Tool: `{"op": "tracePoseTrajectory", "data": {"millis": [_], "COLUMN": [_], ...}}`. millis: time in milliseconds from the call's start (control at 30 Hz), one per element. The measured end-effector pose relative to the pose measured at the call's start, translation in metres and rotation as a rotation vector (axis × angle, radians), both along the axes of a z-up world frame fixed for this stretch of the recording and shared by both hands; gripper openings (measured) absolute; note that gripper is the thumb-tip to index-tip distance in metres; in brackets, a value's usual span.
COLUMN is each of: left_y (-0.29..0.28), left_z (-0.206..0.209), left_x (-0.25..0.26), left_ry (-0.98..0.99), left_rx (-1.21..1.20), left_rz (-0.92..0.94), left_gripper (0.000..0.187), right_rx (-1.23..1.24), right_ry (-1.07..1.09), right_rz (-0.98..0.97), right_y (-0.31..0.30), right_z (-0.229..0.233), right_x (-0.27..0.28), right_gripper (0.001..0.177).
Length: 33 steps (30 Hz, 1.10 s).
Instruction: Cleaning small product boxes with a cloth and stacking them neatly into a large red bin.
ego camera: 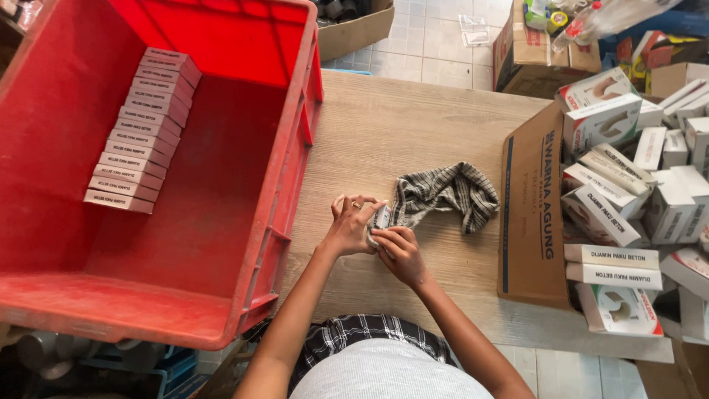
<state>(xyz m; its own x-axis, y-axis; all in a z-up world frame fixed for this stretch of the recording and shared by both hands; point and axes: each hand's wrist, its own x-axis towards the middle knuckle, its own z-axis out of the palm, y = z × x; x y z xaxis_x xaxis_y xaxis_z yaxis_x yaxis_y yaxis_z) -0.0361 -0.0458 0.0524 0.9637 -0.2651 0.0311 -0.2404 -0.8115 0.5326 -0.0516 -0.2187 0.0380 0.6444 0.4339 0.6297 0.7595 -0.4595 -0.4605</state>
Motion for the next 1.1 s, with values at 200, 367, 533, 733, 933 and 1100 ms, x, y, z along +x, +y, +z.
{"op": "tracePoseTrajectory", "data": {"millis": [200,367,533,733,933,1100], "left_y": [0.000,0.000,0.002,-0.003,0.001,-0.001], "left_z": [-0.001,0.004,0.005,0.002,-0.014,-0.006], "left_x": [0.003,0.004,0.002,0.004,0.006,0.005], "left_ry": [0.053,0.025,0.034,0.020,0.082,0.067], "left_rx": [-0.116,-0.321,-0.454,-0.473,-0.528,-0.369], "left_rz": [-0.049,-0.038,-0.037,-0.023,0.026,0.063], "left_gripper": [0.110,0.118,0.114,0.113,0.114,0.118], "right_rx": [-0.206,-0.106,-0.104,-0.083,-0.133,-0.306], "right_ry": [-0.046,0.027,0.031,0.062,0.027,-0.094], "right_rz": [-0.046,0.073,0.108,-0.013,0.054,-0.116], "right_y": [-0.003,-0.004,-0.005,-0.006,-0.006,-0.003], "right_z": [0.012,0.020,0.009,0.012,0.004,0.019], "right_x": [0.031,0.023,0.028,0.030,0.020,0.047], "right_gripper": [0.029,0.027,0.025,0.030,0.034,0.029]}}
